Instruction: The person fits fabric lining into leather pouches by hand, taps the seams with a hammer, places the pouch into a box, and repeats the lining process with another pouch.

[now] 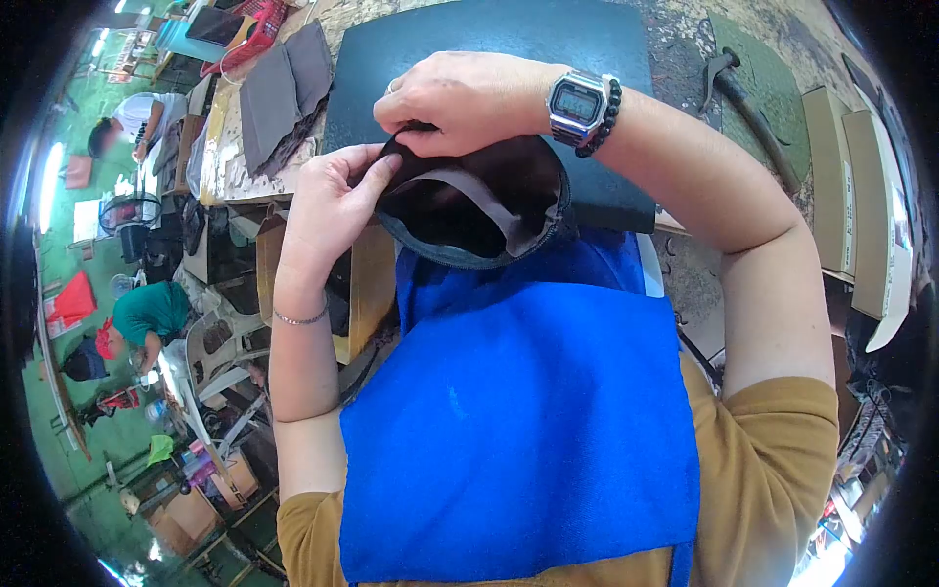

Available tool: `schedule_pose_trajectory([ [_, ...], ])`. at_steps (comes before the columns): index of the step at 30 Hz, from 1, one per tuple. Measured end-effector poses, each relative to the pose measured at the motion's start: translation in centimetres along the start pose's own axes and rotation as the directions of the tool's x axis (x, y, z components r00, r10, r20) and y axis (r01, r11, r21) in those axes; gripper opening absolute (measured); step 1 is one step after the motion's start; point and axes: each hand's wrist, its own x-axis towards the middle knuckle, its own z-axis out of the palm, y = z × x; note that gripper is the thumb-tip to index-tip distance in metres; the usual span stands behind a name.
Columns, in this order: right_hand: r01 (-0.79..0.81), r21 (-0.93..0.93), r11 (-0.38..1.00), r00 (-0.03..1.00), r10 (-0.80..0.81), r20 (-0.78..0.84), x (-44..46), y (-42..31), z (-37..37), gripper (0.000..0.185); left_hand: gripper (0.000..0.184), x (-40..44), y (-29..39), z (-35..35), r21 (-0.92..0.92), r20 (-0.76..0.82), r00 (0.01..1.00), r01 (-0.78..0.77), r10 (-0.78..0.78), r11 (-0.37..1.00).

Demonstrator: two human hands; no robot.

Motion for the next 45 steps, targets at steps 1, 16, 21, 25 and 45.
schedule_pose_trajectory([
  [1,0.011,0.011,1.000,1.000,-0.011,-0.024,0.0,-0.1,0.0,0.012,0.022,0.1,0.1,-0.1,0.030,-0.003,1.000,-0.002,0.002,1.000],
  [16,-0.556,-0.052,0.829,0.754,0.478,-0.450,-3.3,0.2,-3.4,0.022,0.087,1.8,-0.5,-0.5,-0.017,-0.268,0.949,-0.175,0.164,0.984],
  [21,-0.639,0.067,0.766,0.715,0.624,-0.317,-5.3,-4.9,-2.2,0.014,0.073,0.7,-2.3,2.1,-0.289,-0.238,0.970,-0.112,0.042,0.951],
  [25,-0.727,-0.083,0.682,0.671,0.679,-0.299,-4.3,-7.5,-3.5,0.021,0.048,0.6,-2.5,1.7,-0.408,-0.173,0.984,-0.104,0.034,0.907],
  [45,-0.510,0.052,0.859,0.817,0.502,-0.285,0.1,-4.1,0.9,0.016,0.025,4.0,-3.6,-1.9,-0.227,0.074,0.995,0.076,-0.060,0.971],
])
